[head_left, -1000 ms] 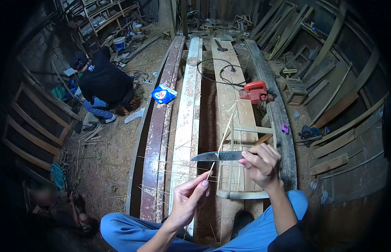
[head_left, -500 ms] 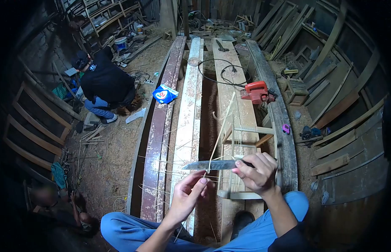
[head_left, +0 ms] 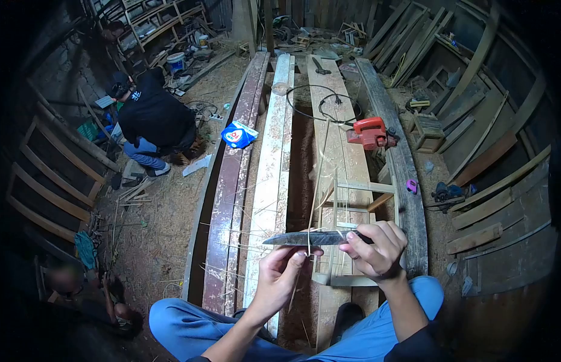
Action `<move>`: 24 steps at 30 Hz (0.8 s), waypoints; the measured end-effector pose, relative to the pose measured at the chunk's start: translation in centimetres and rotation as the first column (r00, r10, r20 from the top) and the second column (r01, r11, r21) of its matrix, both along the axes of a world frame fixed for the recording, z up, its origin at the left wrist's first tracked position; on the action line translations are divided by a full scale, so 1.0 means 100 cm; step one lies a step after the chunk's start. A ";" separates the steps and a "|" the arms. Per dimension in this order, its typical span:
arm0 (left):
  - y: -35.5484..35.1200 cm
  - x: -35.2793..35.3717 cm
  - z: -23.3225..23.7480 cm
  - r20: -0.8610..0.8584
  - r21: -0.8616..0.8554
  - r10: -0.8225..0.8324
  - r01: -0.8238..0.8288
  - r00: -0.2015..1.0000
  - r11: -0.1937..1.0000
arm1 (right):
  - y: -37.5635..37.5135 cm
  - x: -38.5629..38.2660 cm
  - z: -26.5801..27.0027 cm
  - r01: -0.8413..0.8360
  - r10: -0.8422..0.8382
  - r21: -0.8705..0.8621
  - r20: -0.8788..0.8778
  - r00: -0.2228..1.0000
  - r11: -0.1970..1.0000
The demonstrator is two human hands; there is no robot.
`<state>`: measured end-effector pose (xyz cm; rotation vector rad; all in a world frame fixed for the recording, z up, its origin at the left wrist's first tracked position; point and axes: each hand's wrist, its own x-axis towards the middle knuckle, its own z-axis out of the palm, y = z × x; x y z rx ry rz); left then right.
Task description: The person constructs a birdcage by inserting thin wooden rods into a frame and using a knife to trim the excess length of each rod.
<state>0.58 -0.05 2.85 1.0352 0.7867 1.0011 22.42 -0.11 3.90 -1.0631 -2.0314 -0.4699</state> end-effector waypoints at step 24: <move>-0.023 -0.005 -0.003 0.069 -0.226 0.015 0.001 0.997 0.974 | -0.003 -0.014 0.005 -0.094 0.095 -0.046 0.027 0.995 0.995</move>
